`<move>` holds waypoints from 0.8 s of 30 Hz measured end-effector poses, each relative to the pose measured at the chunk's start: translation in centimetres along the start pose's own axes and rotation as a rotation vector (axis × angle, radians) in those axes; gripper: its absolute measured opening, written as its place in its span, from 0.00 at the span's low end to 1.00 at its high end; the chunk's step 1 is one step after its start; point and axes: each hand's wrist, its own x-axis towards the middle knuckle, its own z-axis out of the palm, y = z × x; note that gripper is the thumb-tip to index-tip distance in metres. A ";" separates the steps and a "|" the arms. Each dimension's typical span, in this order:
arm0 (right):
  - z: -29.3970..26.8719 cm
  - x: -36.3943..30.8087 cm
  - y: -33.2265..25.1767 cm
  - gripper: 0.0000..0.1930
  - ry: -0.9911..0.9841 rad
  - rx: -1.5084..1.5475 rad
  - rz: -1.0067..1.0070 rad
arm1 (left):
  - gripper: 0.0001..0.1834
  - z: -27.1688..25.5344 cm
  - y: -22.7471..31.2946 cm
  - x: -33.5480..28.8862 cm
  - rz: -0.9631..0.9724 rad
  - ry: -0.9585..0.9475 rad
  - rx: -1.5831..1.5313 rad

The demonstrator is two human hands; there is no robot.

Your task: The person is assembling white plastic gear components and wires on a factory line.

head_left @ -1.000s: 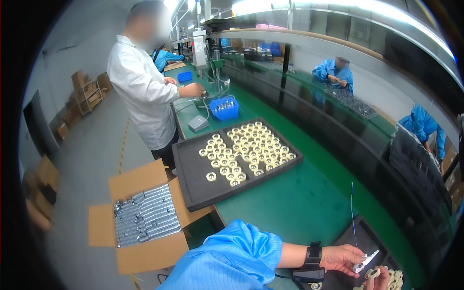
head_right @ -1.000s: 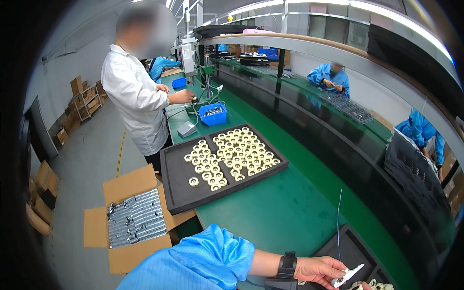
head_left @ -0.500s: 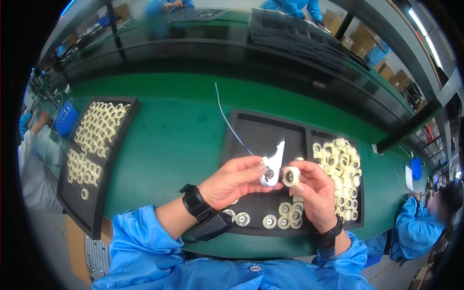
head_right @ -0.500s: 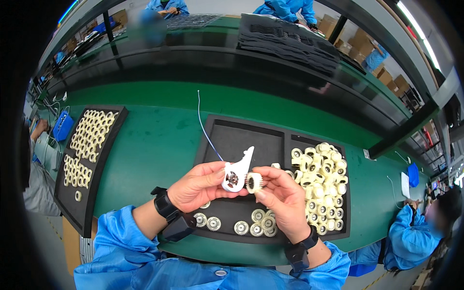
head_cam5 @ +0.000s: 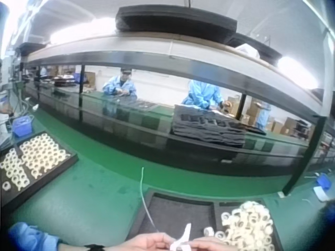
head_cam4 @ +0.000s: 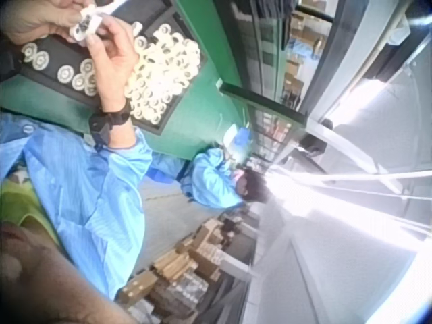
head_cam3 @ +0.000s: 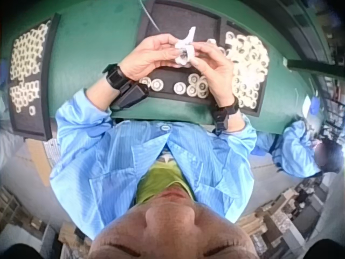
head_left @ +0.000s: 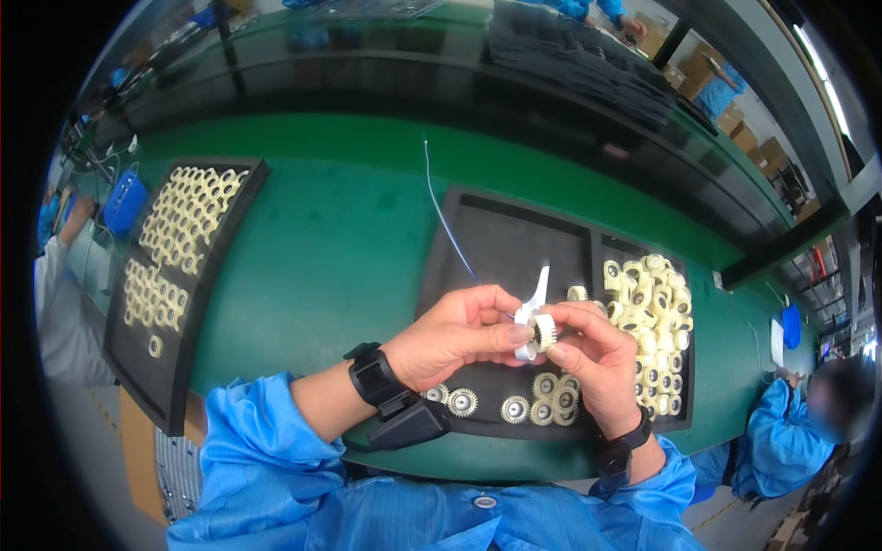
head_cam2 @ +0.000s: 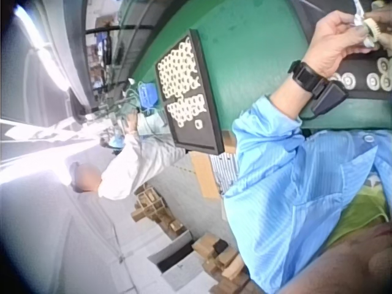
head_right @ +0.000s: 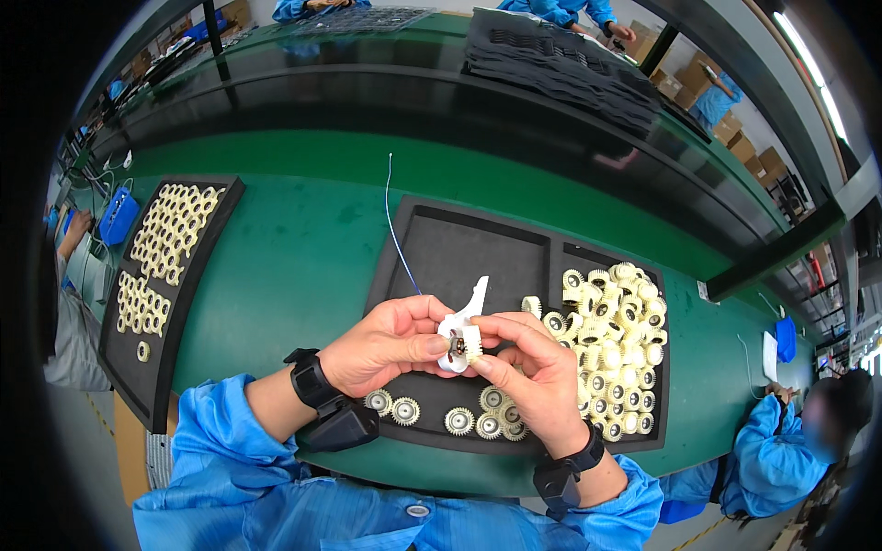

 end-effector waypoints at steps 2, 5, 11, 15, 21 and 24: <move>-0.2 -0.1 0.2 0.17 0.007 -0.041 0.009 | 0.17 0.0 0.1 0.0 -0.001 0.000 -0.005; -0.3 -0.1 0.3 0.17 0.008 -0.079 0.013 | 0.16 0.2 0.1 0.0 -0.001 0.004 -0.007; -0.4 -0.3 0.2 0.18 0.001 -0.350 -0.118 | 0.17 -0.1 -0.3 0.0 0.038 -0.003 0.034; 0.3 -0.3 -0.3 0.18 -0.013 -0.610 -0.285 | 0.17 -0.6 -0.6 0.0 0.046 -0.043 0.094; 0.9 -0.3 -0.1 0.18 0.056 -0.597 -0.350 | 0.19 -0.2 -0.4 0.0 0.018 -0.074 -0.053; 0.9 -0.1 0.0 0.19 0.070 -0.671 -0.399 | 0.19 0.4 -0.9 0.1 0.079 -0.079 -0.017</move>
